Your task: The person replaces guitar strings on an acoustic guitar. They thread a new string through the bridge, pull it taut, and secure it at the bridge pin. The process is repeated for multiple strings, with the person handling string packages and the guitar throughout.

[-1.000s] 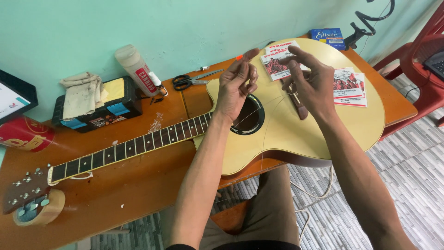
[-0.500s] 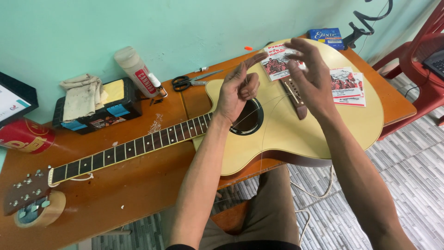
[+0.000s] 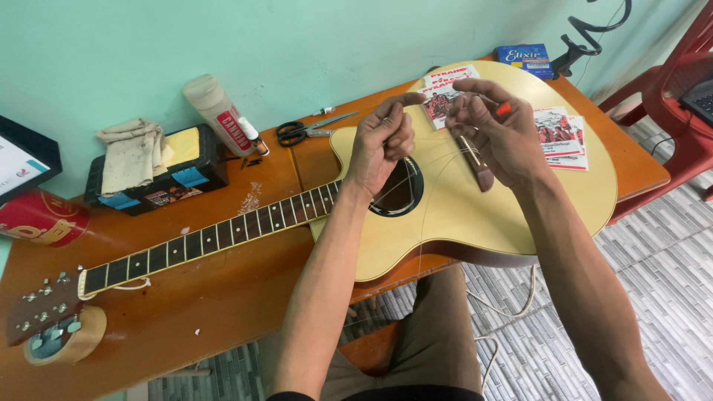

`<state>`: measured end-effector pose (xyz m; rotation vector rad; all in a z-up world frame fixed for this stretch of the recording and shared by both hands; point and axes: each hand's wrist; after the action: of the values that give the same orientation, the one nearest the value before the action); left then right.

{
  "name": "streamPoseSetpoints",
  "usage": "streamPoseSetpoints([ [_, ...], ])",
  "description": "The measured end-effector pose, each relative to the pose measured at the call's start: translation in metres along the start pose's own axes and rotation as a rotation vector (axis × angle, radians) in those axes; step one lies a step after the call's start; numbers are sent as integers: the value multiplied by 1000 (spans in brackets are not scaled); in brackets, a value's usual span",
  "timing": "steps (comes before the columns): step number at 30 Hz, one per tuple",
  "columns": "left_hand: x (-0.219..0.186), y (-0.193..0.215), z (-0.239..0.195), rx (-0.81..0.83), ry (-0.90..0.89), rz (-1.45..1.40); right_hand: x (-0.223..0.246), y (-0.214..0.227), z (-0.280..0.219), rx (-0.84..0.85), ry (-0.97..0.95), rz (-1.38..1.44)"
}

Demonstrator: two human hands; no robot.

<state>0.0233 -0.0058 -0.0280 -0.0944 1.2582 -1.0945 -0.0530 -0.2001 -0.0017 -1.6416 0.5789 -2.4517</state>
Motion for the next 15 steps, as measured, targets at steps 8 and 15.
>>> streamPoseSetpoints([
  [8, -4, 0, 2, -9, -75, -75, 4, -5, -2, -20, 91, -134],
  [15, -4, 1, 0, -20, -86, -6, -10, 3, 4, -143, 164, -131],
])
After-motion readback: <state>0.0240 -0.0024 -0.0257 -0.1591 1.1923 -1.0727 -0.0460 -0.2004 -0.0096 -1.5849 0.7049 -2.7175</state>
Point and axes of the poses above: each hand's wrist, its own z-axis towards the middle knuckle, its own y-axis out of the back of the hand, x = y × z, and after that the axes turned 8 degrees about -x, right-handed
